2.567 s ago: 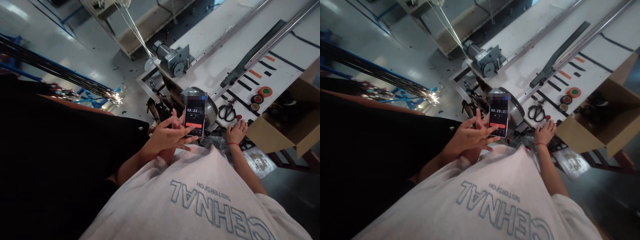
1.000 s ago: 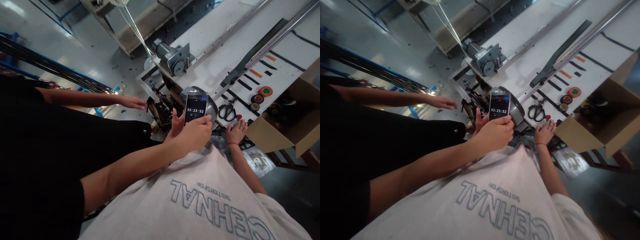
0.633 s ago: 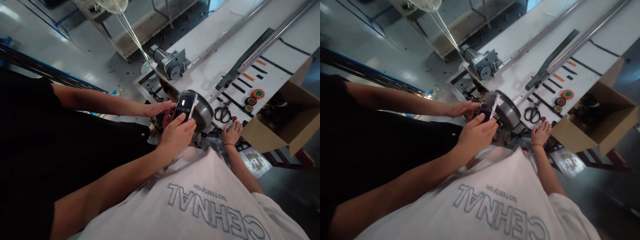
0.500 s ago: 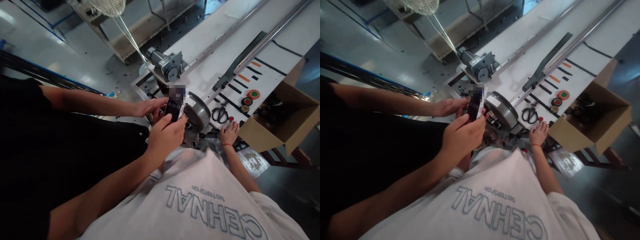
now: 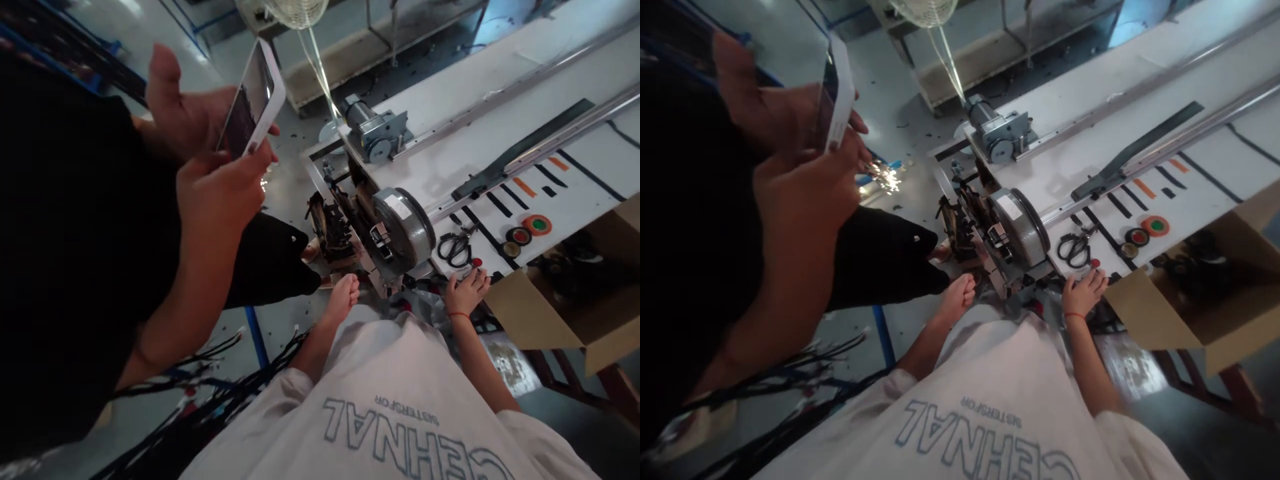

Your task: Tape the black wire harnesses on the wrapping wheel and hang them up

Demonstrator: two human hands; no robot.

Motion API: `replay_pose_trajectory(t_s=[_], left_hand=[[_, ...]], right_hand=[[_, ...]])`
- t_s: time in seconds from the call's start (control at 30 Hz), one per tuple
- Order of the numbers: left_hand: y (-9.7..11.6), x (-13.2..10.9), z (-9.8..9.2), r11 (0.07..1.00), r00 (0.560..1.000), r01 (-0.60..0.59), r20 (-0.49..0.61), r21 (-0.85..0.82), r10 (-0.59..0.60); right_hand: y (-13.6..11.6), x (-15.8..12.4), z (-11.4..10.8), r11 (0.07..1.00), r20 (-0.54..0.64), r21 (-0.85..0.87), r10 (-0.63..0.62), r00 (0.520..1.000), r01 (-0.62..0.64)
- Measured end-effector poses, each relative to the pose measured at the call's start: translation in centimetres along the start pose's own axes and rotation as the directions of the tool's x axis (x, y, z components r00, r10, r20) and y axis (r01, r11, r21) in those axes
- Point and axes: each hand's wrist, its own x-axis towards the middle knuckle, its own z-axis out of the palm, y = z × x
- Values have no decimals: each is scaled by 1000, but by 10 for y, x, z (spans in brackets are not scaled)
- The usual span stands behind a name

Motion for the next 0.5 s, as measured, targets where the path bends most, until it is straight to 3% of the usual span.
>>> replay_pose_trajectory(t_s=[0.1, 0.17, 0.27, 0.33, 0.4, 0.43, 0.47, 0.5], left_hand=[[-17, -18, -20, 986, 996, -80, 40, 147, 75], [-30, -28, -34, 939, 995, -100, 58, 329, 86], [-49, -41, -60, 730, 993, -101, 24, 676, 116], [-55, -51, -83, 601, 997, -26, -22, 799, 72], [-48, -64, -114, 611, 981, 23, -137, 791, 141], [-40, -73, -132, 650, 944, 14, -225, 759, 242], [-29, -84, -151, 687, 872, -17, -326, 726, 366], [-15, -97, -173, 713, 751, -60, -439, 698, 493]], right_hand=[[2, 1, -1, 999, 31, 41, -19, 999, 17], [7, 4, 0, 997, 35, 64, -40, 999, 37], [16, 11, 2, 992, 60, 102, -75, 995, 69], [18, 12, -1, 990, 86, 128, -74, 994, 63], [11, 6, -12, 986, 92, 159, -74, 993, 58], [4, 1, -19, 979, 93, 187, -95, 991, 77], [-6, -5, -26, 967, 72, 221, -149, 986, 130], [-18, -13, -33, 938, 87, 282, -236, 968, 203]])
